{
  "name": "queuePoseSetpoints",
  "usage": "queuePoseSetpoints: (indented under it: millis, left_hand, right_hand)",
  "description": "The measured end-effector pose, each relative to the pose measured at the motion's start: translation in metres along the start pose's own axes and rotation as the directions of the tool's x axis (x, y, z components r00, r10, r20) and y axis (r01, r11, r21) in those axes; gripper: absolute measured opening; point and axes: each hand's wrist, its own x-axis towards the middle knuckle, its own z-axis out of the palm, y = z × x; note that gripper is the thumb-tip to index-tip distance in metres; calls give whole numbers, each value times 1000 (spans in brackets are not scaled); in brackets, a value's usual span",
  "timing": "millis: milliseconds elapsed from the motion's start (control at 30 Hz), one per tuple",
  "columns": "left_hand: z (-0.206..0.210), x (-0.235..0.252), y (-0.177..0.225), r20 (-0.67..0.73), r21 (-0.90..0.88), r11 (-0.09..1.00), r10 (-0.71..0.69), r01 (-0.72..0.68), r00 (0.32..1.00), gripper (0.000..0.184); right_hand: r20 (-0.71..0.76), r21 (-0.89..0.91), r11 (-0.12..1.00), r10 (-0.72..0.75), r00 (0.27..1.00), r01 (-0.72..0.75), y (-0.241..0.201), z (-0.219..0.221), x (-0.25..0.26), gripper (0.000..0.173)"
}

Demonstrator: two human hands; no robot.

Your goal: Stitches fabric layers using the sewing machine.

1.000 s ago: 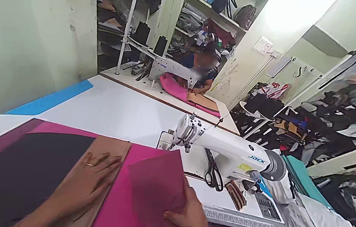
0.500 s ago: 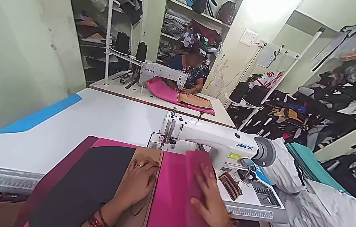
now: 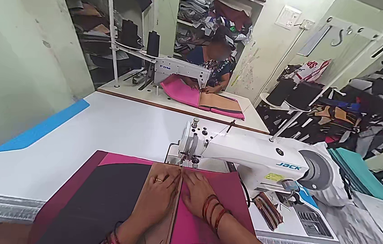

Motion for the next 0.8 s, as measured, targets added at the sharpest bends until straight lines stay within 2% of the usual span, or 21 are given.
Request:
queuePoseSetpoints:
  millis: [200,367,500,667,800]
  left_hand:
    - [8,3,1,-98,65,998,33,-27,995,51]
    - [4,22,-8,-70,25,998,53,-51,996,53]
    - [7,32,-14,-78,-9,999,49,-49,996,53]
    - [0,37,-15,2,-63,998,8,-8,1000,56]
    - [4,32,-15,-105,-25,995,89,-92,991,44]
  right_hand:
    - [123,-49,999,12,992,-6,-1,-5,5,64]
    - [218,-41,999,16,976,-8,4,-16,20,66]
    - [214,-43,999,17,977,-8,10,-21,29,67]
    - [192,-34,999,31,981,-25,13,-21,32,68]
    - [105,-9,1000,-12,994,13,18,-13,29,62]
